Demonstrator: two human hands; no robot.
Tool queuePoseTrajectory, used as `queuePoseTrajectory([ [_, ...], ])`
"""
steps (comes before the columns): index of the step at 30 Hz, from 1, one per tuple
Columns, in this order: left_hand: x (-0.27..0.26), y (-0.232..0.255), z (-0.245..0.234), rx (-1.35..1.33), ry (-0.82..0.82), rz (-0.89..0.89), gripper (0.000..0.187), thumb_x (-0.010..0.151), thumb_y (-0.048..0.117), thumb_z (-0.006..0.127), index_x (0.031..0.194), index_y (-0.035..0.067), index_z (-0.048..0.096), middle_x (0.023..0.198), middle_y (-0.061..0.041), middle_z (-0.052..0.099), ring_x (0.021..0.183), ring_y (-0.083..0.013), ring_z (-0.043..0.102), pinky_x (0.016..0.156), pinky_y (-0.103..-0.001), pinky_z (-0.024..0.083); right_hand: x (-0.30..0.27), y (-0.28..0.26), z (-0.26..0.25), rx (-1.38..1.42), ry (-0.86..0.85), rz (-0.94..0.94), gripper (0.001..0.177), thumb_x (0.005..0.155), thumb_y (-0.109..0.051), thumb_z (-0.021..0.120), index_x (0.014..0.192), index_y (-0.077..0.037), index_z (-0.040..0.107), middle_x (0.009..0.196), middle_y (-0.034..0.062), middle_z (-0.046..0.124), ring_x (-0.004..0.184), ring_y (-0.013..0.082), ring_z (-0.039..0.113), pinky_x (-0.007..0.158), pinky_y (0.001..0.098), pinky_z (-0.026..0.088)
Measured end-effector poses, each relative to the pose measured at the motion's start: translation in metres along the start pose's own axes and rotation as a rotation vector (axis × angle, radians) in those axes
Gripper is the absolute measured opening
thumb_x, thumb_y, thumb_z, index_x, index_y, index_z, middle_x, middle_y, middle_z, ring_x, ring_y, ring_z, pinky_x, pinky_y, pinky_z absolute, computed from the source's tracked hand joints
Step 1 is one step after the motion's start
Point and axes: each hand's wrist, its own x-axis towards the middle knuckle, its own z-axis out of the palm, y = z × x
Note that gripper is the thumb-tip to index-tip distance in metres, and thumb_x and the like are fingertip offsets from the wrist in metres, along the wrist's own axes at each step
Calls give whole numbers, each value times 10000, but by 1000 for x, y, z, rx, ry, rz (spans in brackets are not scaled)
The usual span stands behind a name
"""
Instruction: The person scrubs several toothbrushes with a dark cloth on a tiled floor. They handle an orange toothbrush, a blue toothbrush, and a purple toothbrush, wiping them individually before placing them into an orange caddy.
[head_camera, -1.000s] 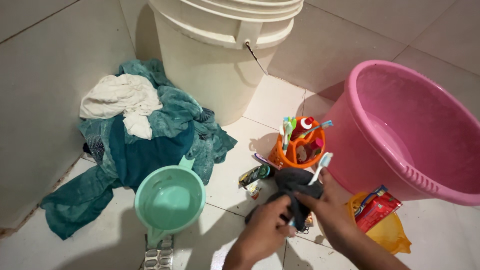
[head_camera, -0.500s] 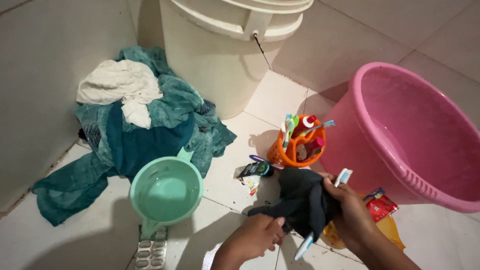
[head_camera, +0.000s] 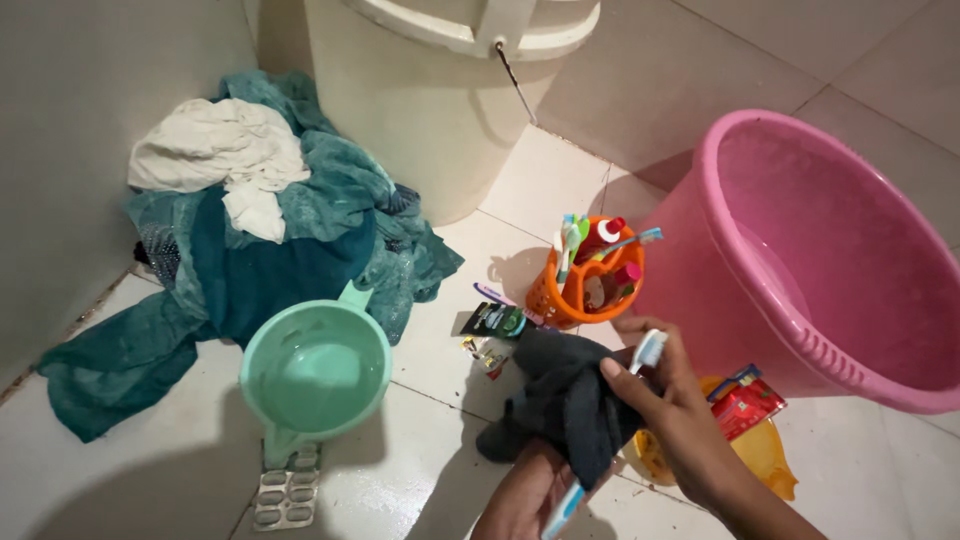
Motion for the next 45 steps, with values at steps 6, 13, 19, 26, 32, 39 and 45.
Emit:
queuePoseTrajectory([
  [6, -9, 15, 3, 124, -23, -65, 508, 860, 80, 643, 1358, 118, 547, 1264, -20, 674, 1106, -157, 707, 980, -367, 597, -4, 1, -13, -381, 54, -153, 299, 978, -324, 592, 1150, -80, 611, 854, 73, 627, 758, 123, 579, 672, 278, 509],
  [13, -17, 31, 22, 375, -157, -57, 525, 951, 207, 659, 1428, 51, 503, 1252, -54, 645, 1081, -173, 652, 973, -380, 560, -2, 28, -34, -517, 50, -105, 350, 1070, -346, 517, 1005, -3, 542, 779, 178, 505, 703, 202, 480, 620, 401, 466],
  [19, -19, 17, 30, 612, -215, -53, 495, 976, 163, 650, 1440, 75, 500, 1195, -1, 584, 1053, -96, 588, 915, -331, 502, -15, 19, -43, -900, -72, -301, 321, 961, -361, 560, 978, -44, 508, 852, 192, 603, 788, 414, 609, 644, 475, 465],
  [26, 0, -18, 23, 101, 30, -37, 342, 963, 188, 571, 1285, 73, 576, 1064, -66, 686, 925, -178, 678, 824, -346, 580, -15, 2, -35, -822, -99, -282, 327, 980, -346, 576, 899, -29, 579, 758, 168, 575, 667, 329, 600, 614, 425, 484],
  [32, 3, -16, 19, 187, -206, 18, 365, 1116, 357, 505, 1279, 34, 550, 897, -136, 640, 759, -193, 642, 711, -327, 551, -16, -6, -27, -713, -99, -50, 397, 956, -378, 664, 857, 6, 641, 627, 125, 563, 522, 192, 561, 519, 388, 462],
  [39, -17, 9, 56, 325, -16, -24, 384, 1005, 278, 575, 1325, 69, 548, 993, -70, 645, 846, -126, 619, 756, -276, 528, -1, 2, -50, -635, -99, -52, 472, 958, -395, 563, 812, 32, 700, 511, 85, 578, 477, 139, 525, 504, 345, 484],
  [45, -24, 16, 64, 486, 169, -149, 465, 927, 192, 646, 1369, 94, 539, 1080, -13, 646, 931, -68, 595, 808, -229, 507, -5, 9, -42, -726, -106, -21, 458, 951, -408, 583, 852, 17, 723, 502, 111, 432, 463, 175, 396, 485, 383, 415],
])
